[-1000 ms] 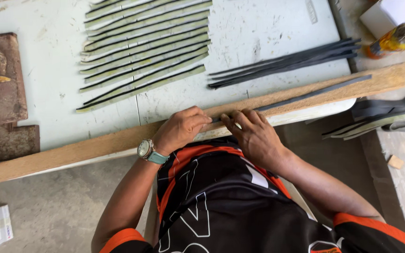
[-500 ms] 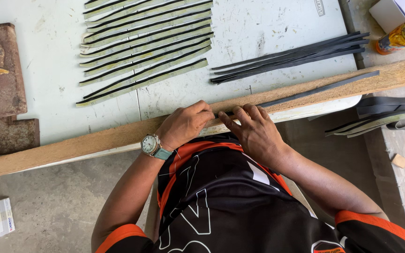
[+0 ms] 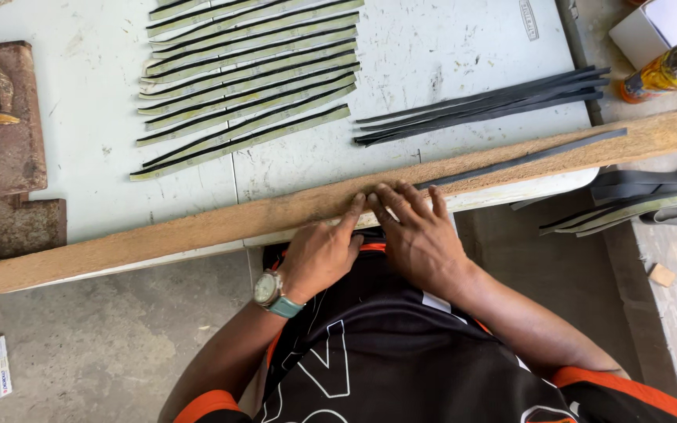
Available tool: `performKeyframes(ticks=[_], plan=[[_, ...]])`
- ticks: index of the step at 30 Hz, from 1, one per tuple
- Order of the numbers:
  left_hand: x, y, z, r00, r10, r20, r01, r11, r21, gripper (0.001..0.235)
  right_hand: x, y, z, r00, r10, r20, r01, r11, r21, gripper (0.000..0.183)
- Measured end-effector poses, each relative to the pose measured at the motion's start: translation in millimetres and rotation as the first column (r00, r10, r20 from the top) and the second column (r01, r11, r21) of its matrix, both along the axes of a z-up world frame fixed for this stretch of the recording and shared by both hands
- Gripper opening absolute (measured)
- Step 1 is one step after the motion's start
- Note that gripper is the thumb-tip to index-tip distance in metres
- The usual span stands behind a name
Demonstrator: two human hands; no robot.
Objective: The person repeatedly picks up a long green strip and a black strip, places them together on a wooden block, and presses them together with both hands. The person then sets the combined strip aside and repeats the process with new strips from the table.
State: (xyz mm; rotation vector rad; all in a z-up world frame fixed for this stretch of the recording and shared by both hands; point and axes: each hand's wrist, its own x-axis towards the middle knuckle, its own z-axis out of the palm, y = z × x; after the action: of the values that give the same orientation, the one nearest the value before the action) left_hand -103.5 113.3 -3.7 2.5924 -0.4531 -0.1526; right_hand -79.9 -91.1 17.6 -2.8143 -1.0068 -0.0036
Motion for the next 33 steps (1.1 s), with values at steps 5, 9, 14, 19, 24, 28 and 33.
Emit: performKeyframes(ticks=[5,9,14,19,24,28,33], plan=[[-7.2,1.6,-7.9,0.992,0.062,0.113,-0.053,0.995,-0.084,0.07,-5.8,9.6,-13.8,0.999,0.028,0.02,-0.029,0.995,0.096,0.072],[-5.5,2.6,-13.0,0.987,0.096,0.13,-0.083,0.991,-0.1,0.071,-2.2,7.2,-15.5,0.996,-0.066,0.061,0.061,0.994,0.088,0.062],[-14.2,-6.6,-19.4,0.996,0.052,0.071,-0.063,0.983,0.173,0.079,0.6,-2.9,-13.8,0.998,-0.058,0.036,0.052,0.987,0.153,0.057],[-9.1,-6.7,-20.1,0.997,-0.004,0.08,-0.018,0.962,0.272,0.083,8.3,-43.8,-6.1,0.98,-0.197,0.038,0.193,0.978,0.075,0.055],[-11.0,-5.9,-11.8,0.998,0.002,0.058,-0.019,0.959,0.283,0.087,20.8,-89.5,-2.7,0.943,-0.333,0.02,0.333,0.943,0.017,0.057],[-9.9,-8.7,-0.3,0.999,0.033,0.002,-0.032,0.941,0.338,0.085,31.0,-126.7,-4.9,0.905,-0.421,0.056,0.421,0.907,0.016,0.057],[-7.5,-8.6,8.7,0.994,0.075,-0.083,-0.04,0.929,0.368,0.078,44.6,-177.3,-4.3,0.841,-0.538,0.062,0.535,0.843,0.058,0.056]])
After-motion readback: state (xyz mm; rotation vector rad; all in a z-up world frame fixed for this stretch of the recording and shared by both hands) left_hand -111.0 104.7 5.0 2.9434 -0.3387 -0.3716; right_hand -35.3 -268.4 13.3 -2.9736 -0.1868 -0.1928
